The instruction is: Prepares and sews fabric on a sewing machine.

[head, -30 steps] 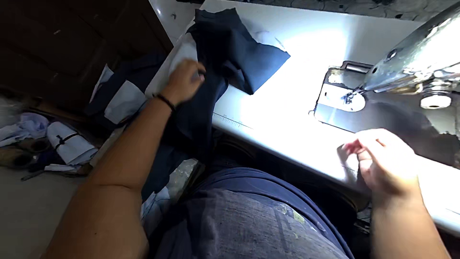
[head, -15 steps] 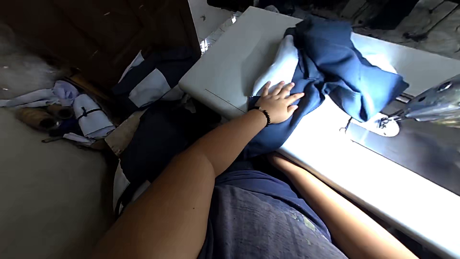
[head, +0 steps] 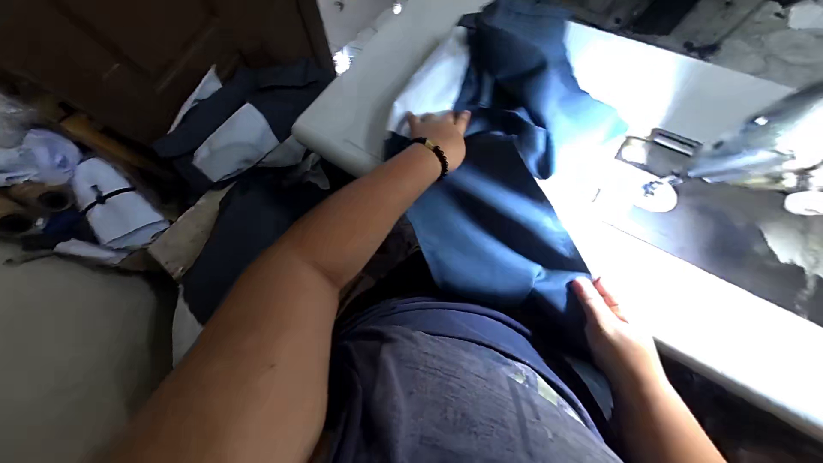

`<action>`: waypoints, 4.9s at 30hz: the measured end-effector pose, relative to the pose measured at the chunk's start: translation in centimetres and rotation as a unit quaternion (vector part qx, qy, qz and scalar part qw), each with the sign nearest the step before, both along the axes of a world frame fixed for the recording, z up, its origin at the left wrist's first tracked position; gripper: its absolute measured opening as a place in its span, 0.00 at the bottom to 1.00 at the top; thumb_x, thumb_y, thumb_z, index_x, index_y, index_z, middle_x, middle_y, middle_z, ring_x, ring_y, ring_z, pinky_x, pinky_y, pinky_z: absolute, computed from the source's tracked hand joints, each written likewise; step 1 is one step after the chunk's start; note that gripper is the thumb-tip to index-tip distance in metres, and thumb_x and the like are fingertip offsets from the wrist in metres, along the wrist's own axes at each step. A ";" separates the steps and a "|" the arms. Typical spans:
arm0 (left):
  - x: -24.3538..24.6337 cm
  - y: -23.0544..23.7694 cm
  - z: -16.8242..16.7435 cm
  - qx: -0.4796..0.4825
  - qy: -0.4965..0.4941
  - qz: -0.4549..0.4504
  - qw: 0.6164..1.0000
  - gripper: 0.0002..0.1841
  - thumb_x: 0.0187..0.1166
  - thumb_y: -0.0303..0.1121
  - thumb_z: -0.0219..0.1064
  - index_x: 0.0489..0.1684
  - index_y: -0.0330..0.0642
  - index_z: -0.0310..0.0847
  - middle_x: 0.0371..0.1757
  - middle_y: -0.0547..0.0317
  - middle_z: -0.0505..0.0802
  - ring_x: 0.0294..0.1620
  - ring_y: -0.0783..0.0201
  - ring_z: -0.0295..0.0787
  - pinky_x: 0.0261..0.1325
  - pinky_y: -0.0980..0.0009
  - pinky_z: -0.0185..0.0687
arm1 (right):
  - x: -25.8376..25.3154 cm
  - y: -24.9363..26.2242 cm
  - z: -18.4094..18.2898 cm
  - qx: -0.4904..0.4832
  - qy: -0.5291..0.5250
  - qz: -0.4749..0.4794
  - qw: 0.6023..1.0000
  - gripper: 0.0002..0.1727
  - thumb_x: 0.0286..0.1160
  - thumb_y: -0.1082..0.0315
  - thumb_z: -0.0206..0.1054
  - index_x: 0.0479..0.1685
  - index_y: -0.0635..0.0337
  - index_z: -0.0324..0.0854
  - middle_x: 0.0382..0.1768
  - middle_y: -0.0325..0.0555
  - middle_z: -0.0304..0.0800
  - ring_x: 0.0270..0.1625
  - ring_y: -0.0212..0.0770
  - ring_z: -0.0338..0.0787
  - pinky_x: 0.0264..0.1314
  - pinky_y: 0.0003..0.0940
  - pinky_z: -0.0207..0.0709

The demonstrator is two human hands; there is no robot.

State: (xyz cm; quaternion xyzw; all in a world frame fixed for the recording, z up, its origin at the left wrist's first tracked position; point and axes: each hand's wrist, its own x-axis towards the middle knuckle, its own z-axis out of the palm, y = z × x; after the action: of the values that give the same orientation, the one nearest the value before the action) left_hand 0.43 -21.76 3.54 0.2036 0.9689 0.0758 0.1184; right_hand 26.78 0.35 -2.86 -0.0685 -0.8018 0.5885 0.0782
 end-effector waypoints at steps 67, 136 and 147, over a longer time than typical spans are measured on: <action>14.2 13.6 -6.1 0.041 0.054 -0.414 0.908 0.34 0.91 0.59 0.31 0.98 0.63 0.48 0.99 0.54 0.48 0.98 0.38 0.30 0.77 0.11 0.24 | 15.0 34.0 6.0 0.225 -0.276 -0.564 0.745 0.27 0.75 0.72 0.62 0.77 0.62 0.77 0.70 0.73 0.81 0.76 0.75 0.77 0.72 0.78 0.66; 16.6 14.2 -6.3 0.067 0.045 -0.351 0.933 0.42 0.86 0.63 0.38 0.99 0.54 0.40 0.99 0.50 0.47 0.99 0.44 0.32 0.79 0.14 0.23 | 8.1 6.0 1.2 -0.037 -0.273 -0.044 0.960 0.23 0.87 0.40 0.54 0.62 0.46 0.73 0.29 0.36 0.78 0.26 0.29 0.80 0.29 0.26 0.76; 16.7 14.3 -6.0 0.059 0.043 -0.348 0.935 0.41 0.86 0.63 0.40 0.99 0.54 0.40 0.98 0.51 0.48 0.98 0.43 0.33 0.80 0.14 0.24 | 8.3 5.6 0.7 0.007 -0.227 -0.072 0.971 0.20 0.87 0.42 0.57 0.56 0.47 0.76 0.23 0.36 0.76 0.20 0.31 0.77 0.23 0.28 0.73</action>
State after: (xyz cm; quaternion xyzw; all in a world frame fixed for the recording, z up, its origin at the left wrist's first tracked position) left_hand 17.13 -7.48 -2.51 0.5380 0.8351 0.0780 0.0836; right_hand 35.10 5.91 -2.21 -0.2570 -0.7959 0.5444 -0.0635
